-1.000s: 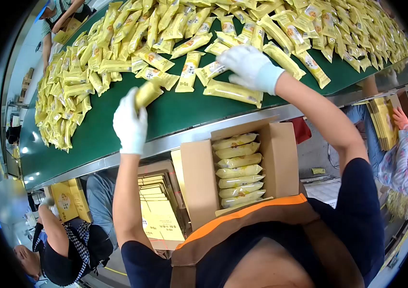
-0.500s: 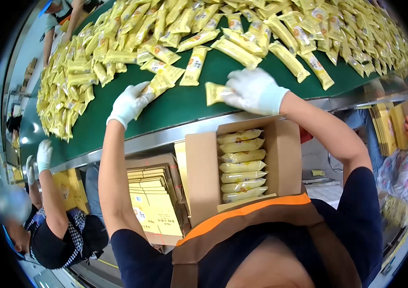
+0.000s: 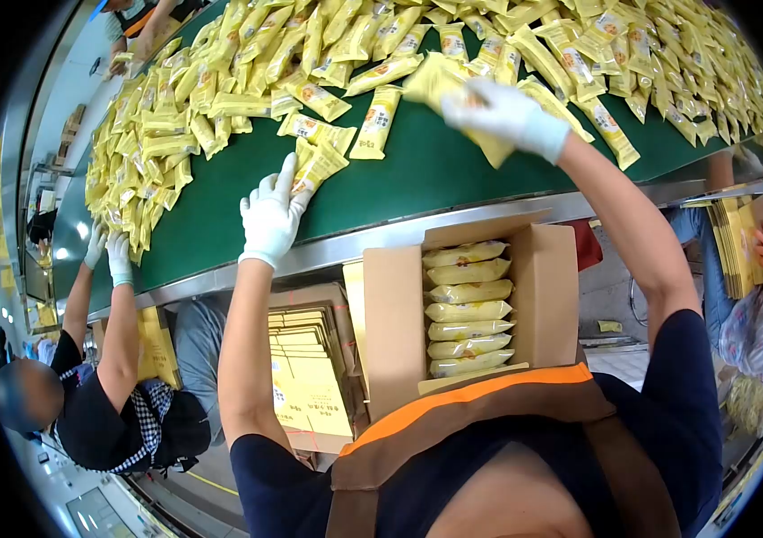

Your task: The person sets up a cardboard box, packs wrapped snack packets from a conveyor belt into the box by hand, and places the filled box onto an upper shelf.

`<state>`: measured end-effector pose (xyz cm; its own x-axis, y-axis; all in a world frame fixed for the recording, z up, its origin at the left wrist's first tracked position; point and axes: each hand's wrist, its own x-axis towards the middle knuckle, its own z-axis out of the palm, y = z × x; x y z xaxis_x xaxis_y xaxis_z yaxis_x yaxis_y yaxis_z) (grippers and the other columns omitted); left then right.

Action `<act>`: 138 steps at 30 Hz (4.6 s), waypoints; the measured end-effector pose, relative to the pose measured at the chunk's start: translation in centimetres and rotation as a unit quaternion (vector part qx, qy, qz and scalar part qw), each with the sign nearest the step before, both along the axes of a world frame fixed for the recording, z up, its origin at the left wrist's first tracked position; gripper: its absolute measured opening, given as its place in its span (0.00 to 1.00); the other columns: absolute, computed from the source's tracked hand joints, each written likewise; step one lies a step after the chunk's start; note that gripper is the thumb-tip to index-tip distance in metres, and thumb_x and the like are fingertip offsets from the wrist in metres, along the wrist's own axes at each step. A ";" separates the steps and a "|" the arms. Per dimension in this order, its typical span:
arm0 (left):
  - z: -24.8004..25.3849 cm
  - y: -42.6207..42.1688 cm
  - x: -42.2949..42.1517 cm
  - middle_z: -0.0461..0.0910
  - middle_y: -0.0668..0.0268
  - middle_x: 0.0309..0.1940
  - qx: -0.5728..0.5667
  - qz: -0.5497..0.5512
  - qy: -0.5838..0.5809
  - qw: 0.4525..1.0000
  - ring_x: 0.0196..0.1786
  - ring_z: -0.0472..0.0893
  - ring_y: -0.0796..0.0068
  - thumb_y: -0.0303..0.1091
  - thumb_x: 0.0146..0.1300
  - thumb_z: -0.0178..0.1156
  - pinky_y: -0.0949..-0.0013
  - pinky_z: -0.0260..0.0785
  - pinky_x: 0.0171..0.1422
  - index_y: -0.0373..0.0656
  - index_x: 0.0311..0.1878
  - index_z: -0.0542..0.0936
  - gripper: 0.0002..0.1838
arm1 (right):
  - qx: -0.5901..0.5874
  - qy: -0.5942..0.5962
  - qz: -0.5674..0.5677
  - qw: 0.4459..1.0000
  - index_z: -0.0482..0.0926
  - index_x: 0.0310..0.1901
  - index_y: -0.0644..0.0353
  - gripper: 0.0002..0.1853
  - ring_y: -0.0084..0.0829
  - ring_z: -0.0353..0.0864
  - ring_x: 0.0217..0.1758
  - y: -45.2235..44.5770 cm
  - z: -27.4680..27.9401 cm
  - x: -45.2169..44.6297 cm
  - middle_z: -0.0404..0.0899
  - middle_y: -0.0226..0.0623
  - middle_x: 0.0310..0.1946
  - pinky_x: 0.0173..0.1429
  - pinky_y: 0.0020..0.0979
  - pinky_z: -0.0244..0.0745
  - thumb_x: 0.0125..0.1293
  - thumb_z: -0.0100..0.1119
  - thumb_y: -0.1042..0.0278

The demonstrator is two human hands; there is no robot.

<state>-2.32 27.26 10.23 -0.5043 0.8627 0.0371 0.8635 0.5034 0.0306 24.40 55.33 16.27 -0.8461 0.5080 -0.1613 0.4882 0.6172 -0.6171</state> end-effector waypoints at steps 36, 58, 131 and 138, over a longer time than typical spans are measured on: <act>2.0 10.2 8.5 0.74 0.53 0.56 0.145 -0.069 -0.136 0.978 0.60 0.74 0.50 0.55 0.43 0.73 0.57 0.71 0.62 0.37 0.62 0.76 0.44 | -0.199 0.093 -0.148 0.964 0.65 0.72 0.66 0.61 0.44 0.60 0.78 4.4 -2.2 -8.5 0.63 0.55 0.73 0.78 0.36 0.54 0.48 0.63 0.21; 3.6 6.2 -4.4 0.84 0.56 0.53 0.013 0.026 -0.393 0.919 0.61 0.80 0.50 0.70 0.46 0.61 0.64 0.61 0.72 0.46 0.74 0.61 0.56 | 0.245 -0.032 0.074 0.966 0.74 0.58 0.63 0.43 0.46 0.74 0.61 -0.4 -2.9 5.4 0.73 0.45 0.55 0.66 0.41 0.69 0.43 0.67 0.40; 3.9 2.5 26.0 0.65 0.49 0.64 -0.105 -0.303 -0.007 0.947 0.66 0.65 0.49 0.53 0.57 0.64 0.36 0.51 0.72 0.59 0.76 0.62 0.42 | -0.138 0.003 0.272 0.952 0.80 0.57 0.55 0.21 0.39 0.80 0.59 -13.3 7.7 14.9 0.80 0.41 0.57 0.61 0.40 0.75 0.63 0.63 0.59; 9.6 6.1 24.2 0.72 0.58 0.64 0.115 -0.464 -0.037 0.877 0.67 0.70 0.51 0.32 0.56 0.60 0.52 0.68 0.66 0.46 0.57 0.78 0.23 | 0.245 -0.016 -0.152 0.957 0.66 0.72 0.46 0.43 0.50 0.75 0.63 9.2 -5.4 8.5 0.70 0.46 0.66 0.66 0.42 0.71 0.58 0.57 0.32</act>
<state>21.89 33.39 19.79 0.4030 0.8771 0.2612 0.8896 -0.4425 0.1133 32.91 64.54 10.83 -0.6454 0.7513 0.1374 0.7050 0.6552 -0.2714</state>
